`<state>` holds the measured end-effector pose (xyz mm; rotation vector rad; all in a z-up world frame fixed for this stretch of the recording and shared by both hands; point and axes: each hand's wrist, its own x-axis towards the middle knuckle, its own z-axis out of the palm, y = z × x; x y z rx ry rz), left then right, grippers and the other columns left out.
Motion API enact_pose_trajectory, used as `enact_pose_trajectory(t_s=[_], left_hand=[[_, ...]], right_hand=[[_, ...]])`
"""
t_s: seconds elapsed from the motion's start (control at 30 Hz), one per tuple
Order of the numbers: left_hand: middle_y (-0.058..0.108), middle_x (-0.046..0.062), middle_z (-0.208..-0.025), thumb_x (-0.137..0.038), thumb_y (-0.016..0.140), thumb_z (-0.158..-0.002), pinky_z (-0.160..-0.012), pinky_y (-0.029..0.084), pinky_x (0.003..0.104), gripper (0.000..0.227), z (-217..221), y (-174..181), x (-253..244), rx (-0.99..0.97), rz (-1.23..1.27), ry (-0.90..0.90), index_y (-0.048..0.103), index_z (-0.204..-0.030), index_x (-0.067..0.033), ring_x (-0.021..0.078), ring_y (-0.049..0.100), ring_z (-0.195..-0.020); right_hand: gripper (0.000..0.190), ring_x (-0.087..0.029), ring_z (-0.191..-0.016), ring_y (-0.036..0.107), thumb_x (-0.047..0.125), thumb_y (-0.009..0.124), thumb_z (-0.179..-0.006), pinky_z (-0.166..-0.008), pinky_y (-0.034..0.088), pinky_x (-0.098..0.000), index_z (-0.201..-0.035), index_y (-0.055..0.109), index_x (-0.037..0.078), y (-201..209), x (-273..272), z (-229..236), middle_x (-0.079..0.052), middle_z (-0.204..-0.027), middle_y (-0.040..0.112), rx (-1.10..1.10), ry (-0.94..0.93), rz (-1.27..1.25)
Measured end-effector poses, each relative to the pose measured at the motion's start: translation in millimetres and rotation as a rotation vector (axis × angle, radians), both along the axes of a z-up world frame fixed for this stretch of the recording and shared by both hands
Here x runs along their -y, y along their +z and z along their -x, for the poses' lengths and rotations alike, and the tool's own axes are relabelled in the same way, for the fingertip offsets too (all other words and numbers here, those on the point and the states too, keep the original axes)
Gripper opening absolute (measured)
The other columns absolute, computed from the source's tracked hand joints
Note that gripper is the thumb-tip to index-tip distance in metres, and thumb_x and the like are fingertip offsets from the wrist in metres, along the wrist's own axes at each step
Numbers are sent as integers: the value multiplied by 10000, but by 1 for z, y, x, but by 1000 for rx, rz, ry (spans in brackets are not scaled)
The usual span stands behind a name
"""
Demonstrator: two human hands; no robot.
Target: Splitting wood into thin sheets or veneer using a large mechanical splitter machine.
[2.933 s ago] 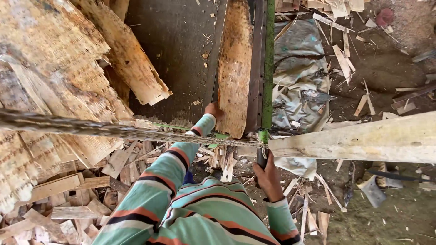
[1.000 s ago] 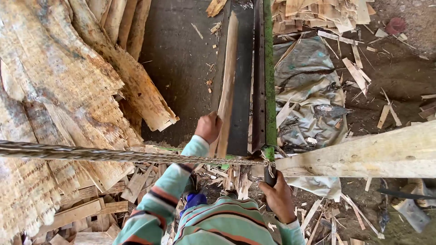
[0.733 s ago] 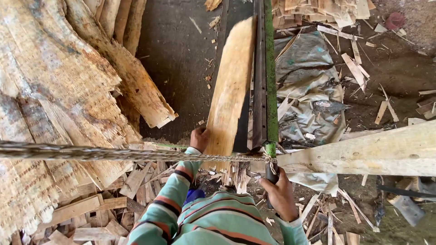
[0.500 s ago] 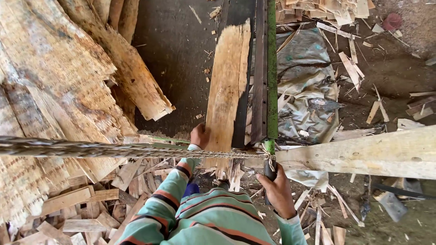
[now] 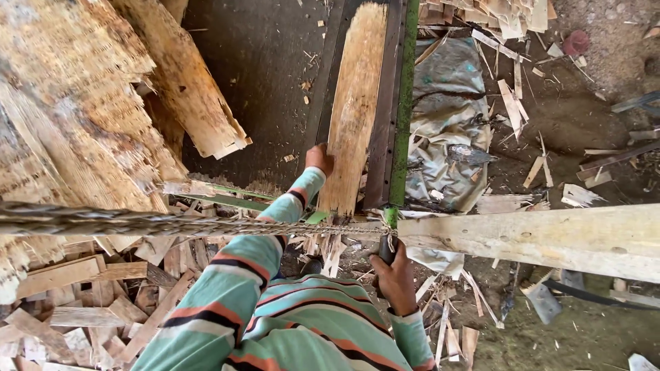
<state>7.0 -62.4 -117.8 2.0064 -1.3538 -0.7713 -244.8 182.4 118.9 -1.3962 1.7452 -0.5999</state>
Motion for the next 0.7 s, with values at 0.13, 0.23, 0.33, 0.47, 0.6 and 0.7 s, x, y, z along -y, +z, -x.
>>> enact_pose_trajectory(t_s=[0.13,0.23,0.33,0.47,0.6,0.7], left_hand=[[705,240,-1172,-198,765,-835,-934,561,451,465,2,1,16,22,0,-21,671,-1252,-16,400,678,-1083],[704,250,-1151,-186,766,-808,-921,561,450,491,4,-1,16,-38,-5,35,664,-1258,-18,398,684,-1071],[720,248,-1140,-208,754,-855,-934,570,446,422,4,-2,12,-10,-54,-2,693,-1232,-29,405,685,-1089],[715,244,-1123,-189,747,-829,-885,587,448,428,12,-16,12,-14,-24,12,688,-1220,-25,406,699,-1048],[724,232,-1047,-183,762,-733,-840,589,458,488,7,-33,24,-33,82,79,695,-1199,-57,398,710,-988],[747,198,-1007,-259,813,-719,-829,583,462,442,-2,-51,27,7,4,-16,705,-1097,-56,380,718,-954]], right_hand=[[542,-241,-592,639,209,717,-827,-532,514,-390,-1308,546,26,48,5,-18,-127,-796,689,90,-67,-147],[548,-243,-540,601,228,696,-853,-478,502,-411,-1346,525,61,69,8,-14,-132,-796,652,131,-130,-315],[538,-191,-571,625,229,723,-868,-502,528,-373,-1343,535,59,71,7,-3,-114,-839,666,73,-74,-214],[506,-215,-717,666,195,720,-862,-630,555,-365,-1313,554,36,-22,-16,3,-112,-934,696,104,-62,-29],[559,-278,-780,686,197,717,-796,-670,566,-405,-1283,519,8,-183,-33,6,-186,-925,703,179,-9,-110],[566,-357,-925,683,284,775,-840,-745,550,-454,-1286,555,13,-215,-11,7,-205,-1045,736,-62,62,-41]])
